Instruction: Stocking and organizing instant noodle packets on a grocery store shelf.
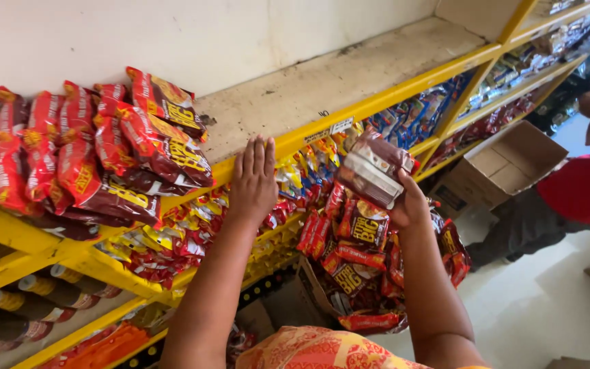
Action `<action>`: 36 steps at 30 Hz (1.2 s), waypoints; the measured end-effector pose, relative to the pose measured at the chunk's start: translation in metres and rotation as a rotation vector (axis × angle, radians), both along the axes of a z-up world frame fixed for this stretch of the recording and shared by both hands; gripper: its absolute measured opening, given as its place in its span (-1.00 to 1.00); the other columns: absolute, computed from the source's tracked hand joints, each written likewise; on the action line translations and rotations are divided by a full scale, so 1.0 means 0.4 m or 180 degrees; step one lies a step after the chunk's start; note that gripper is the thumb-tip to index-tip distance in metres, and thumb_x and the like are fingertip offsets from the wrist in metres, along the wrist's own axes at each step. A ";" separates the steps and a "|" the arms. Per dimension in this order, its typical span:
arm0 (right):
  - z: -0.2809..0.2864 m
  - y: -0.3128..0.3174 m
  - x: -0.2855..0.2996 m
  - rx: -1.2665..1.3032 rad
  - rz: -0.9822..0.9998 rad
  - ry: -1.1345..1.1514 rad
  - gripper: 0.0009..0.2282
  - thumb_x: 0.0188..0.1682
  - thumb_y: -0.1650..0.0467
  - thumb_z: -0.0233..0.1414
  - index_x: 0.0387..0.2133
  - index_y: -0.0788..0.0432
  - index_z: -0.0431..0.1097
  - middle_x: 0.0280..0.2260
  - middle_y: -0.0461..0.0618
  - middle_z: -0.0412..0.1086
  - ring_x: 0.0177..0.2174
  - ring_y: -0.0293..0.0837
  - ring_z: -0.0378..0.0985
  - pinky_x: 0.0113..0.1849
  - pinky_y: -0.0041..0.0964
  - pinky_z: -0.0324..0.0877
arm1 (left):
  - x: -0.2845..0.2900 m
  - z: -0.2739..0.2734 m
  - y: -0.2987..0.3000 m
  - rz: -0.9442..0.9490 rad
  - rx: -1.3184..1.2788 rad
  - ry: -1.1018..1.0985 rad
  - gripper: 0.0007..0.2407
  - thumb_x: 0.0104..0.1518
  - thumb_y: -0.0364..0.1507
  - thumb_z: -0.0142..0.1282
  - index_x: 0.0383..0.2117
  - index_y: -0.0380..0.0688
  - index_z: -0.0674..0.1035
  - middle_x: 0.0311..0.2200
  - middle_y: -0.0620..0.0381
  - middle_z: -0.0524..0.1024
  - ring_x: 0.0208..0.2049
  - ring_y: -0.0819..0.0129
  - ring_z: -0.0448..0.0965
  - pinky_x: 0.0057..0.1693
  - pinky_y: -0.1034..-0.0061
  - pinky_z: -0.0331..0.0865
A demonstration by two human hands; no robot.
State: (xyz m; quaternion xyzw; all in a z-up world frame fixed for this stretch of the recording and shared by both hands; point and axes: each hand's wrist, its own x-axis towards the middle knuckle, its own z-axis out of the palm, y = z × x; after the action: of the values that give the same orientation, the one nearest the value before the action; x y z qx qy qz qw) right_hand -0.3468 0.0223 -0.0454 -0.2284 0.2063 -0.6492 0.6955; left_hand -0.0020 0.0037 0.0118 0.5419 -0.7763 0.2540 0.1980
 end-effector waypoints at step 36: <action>0.108 0.070 0.453 -0.3716 -0.3191 0.4575 -0.20 -0.32 0.43 0.31 0.28 -0.04 0.09 0.34 0.33 -0.11 0.31 0.36 0.03 0.26 0.20 0.13 | 0.062 0.089 0.078 -0.1844 0.2101 0.6700 -0.72 0.25 -0.35 0.14 0.00 -0.24 0.52 -0.14 0.05 0.59 -0.14 0.26 0.59 0.02 0.25 0.50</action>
State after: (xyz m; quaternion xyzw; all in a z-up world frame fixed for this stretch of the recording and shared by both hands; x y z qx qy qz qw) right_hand -0.1655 0.0502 -0.0021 -0.7478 0.2965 -0.5731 -0.1566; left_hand 0.0227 0.0351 0.0475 0.3120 -0.3497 -0.5984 0.6498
